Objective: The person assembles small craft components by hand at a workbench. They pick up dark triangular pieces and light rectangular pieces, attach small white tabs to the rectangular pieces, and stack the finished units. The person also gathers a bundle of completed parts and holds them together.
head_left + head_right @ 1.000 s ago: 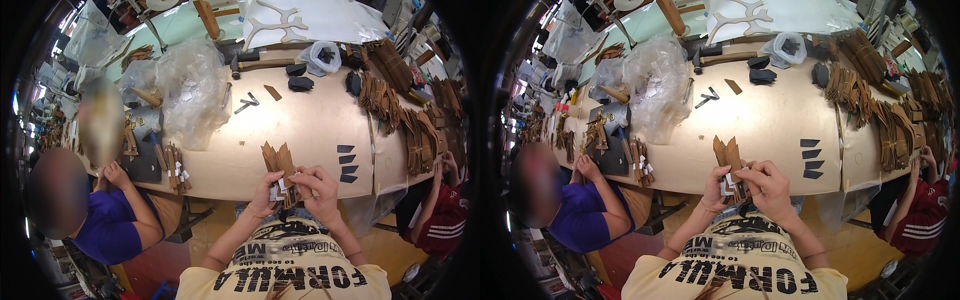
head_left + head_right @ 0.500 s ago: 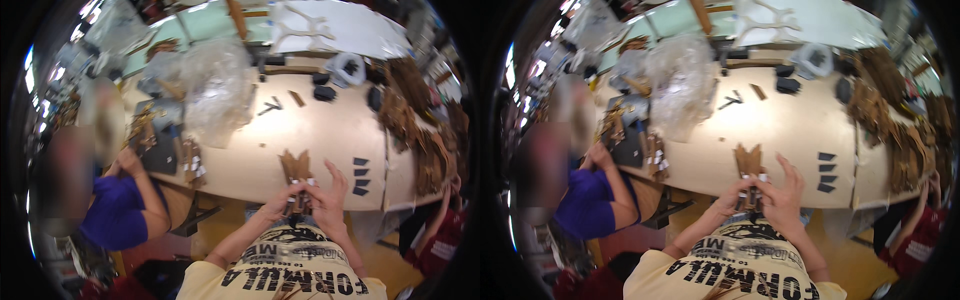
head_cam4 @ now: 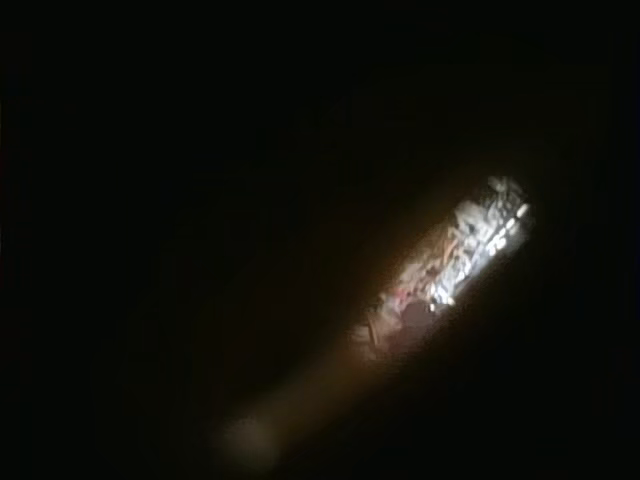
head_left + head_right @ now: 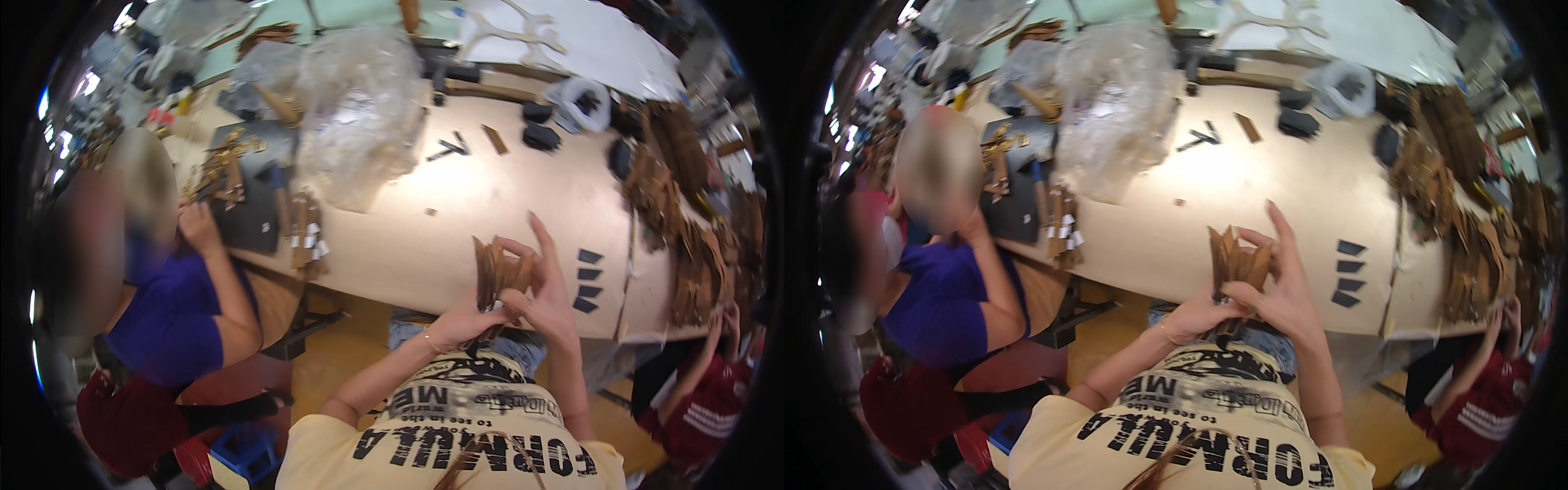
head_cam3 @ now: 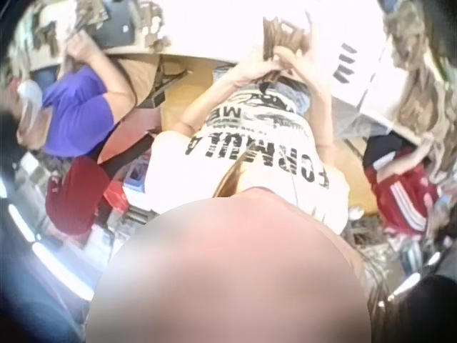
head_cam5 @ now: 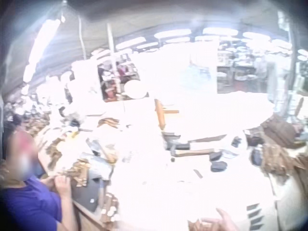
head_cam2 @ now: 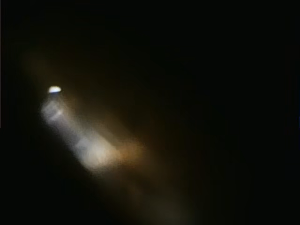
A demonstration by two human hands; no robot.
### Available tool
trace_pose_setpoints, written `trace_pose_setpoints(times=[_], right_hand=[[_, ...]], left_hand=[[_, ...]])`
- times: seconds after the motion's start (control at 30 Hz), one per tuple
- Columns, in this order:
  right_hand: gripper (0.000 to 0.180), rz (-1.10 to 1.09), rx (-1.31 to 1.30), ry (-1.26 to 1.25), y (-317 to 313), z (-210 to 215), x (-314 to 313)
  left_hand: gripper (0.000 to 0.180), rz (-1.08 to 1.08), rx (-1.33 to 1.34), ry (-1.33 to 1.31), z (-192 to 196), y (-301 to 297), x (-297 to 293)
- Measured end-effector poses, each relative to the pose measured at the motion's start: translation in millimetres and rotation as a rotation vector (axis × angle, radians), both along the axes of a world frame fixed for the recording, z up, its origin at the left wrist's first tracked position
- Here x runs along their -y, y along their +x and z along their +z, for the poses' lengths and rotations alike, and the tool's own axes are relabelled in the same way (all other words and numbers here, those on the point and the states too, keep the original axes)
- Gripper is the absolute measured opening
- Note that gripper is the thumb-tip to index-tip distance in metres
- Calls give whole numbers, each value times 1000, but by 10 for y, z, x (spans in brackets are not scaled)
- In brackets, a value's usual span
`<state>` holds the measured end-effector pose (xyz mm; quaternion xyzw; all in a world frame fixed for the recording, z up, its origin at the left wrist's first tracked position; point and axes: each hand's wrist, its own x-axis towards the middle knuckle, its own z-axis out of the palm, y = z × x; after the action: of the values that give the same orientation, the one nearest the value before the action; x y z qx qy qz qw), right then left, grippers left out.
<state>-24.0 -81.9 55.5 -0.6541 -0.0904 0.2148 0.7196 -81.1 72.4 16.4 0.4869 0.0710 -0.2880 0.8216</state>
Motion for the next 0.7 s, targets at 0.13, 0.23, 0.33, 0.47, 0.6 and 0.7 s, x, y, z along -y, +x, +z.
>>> trace_pose_setpoints(times=[0.13, 0.23, 0.33, 0.47, 0.6, 0.7], right_hand=[[93, 94, -104, -33, 127, 30, -80], [71, 107, -78, -132, 139, 23, -106], [55, 106, -80, -118, 108, -12, -88], [53, 103, -84, -76, 87, -72, -28], [55, 132, -97, -8, 150, -149, -5], [58, 71, -378, 185, 200, -185, 47]], left_hand=[[55, -4, 119, 109, -88, -25, 174], [48, -9, 40, -56, -63, -55, 193], [51, -83, -142, -213, -15, -57, 133], [52, -111, -384, -505, 5, -46, 73], [65, -96, -442, -656, -1, -10, 106], [77, -101, -504, -836, 31, 38, 118]])
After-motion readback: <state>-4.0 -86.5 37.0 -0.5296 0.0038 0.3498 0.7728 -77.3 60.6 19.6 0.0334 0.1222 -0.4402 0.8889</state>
